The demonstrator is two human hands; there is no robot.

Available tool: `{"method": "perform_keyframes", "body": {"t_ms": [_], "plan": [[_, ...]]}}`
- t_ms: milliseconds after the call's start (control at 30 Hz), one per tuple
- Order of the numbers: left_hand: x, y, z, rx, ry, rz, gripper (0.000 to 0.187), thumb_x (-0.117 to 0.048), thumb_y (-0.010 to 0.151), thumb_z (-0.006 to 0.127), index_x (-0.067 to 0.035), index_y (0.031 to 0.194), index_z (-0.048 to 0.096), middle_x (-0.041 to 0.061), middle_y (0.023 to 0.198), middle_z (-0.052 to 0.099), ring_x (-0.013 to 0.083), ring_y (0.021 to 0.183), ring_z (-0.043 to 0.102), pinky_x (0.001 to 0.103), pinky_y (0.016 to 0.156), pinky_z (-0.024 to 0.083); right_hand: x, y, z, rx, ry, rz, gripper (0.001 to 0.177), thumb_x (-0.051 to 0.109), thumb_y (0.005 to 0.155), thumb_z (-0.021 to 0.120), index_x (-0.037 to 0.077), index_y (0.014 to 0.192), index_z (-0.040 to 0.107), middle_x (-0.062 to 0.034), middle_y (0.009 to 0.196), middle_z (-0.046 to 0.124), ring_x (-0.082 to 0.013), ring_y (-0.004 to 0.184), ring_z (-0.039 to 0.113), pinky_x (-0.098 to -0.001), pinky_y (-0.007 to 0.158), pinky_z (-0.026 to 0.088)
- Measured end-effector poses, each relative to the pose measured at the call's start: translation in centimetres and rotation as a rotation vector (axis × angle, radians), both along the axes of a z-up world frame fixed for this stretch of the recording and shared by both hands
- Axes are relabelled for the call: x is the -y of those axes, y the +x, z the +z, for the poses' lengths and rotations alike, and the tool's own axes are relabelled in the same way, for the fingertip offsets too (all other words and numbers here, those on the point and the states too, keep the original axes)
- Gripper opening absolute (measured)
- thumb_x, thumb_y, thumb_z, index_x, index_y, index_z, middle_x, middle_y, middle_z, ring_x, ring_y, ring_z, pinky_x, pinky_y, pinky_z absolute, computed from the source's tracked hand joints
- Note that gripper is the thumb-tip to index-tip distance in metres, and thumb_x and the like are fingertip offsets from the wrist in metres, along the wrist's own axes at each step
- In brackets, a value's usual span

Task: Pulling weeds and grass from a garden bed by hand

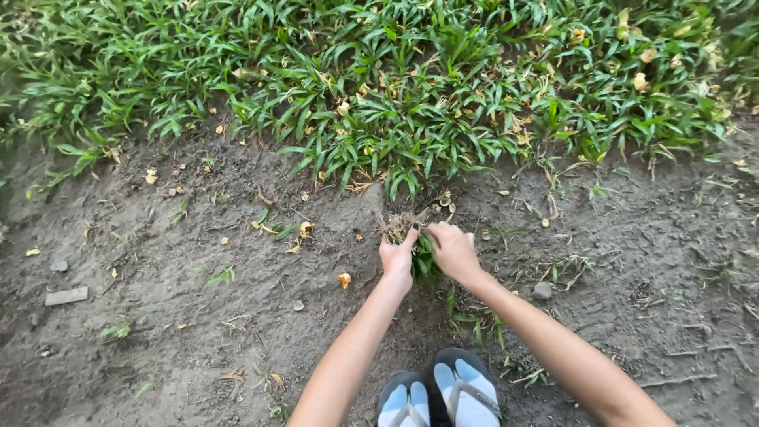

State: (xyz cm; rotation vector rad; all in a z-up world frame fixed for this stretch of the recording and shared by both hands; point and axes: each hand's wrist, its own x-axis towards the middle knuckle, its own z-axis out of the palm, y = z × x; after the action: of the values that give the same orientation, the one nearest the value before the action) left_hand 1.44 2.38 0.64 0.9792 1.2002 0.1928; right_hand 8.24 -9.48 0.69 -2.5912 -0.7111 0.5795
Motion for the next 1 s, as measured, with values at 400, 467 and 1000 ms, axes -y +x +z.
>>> {"method": "perform_keyframes", "body": {"t_ms": [400, 467, 1000], "plan": [[-2.4, -1.8, -0.5, -0.025, 0.044, 0.057, 0.056, -0.01, 0.065, 0.088, -0.004, 0.116, 0.066, 0.012, 0.106, 0.071, 0.0214, 0.101, 0.067, 0.041, 0.085, 0.054, -3.3, 6.4, 1.2, 0.65, 0.016, 0.315, 0.043, 0.014, 0.091, 0.054, 0.021, 0.131, 0.066, 0.001, 0.124, 0.07, -0.0208, 0.112, 0.066, -0.0378, 0.073, 0.057], [-2.3, -2.0, 0.5, -0.032, 0.036, 0.051, 0.056, -0.01, 0.065, 0.088, -0.004, 0.115, 0.067, 0.012, 0.105, 0.071, 0.0212, 0.1, 0.067, 0.041, 0.084, 0.054, -3.9, 7.9, -0.5, 0.833, -0.022, 0.354, 0.035, 0.017, 0.092, 0.054, 0.023, 0.124, 0.068, 0.0026, 0.119, 0.069, -0.0192, 0.111, 0.064, -0.0352, 0.075, 0.053], [-4.1, -4.3, -2.7, -0.011, 0.026, 0.14, 0.061, -0.006, 0.063, 0.09, -0.002, 0.118, 0.064, 0.015, 0.107, 0.07, 0.021, 0.101, 0.064, 0.04, 0.085, 0.055, -6.6, 10.4, -4.9, 0.364, -0.197, -0.038, 0.02, 0.024, 0.098, 0.054, 0.021, 0.092, 0.073, -0.0033, 0.086, 0.073, -0.0292, 0.092, 0.07, -0.0497, 0.084, 0.047]]}}
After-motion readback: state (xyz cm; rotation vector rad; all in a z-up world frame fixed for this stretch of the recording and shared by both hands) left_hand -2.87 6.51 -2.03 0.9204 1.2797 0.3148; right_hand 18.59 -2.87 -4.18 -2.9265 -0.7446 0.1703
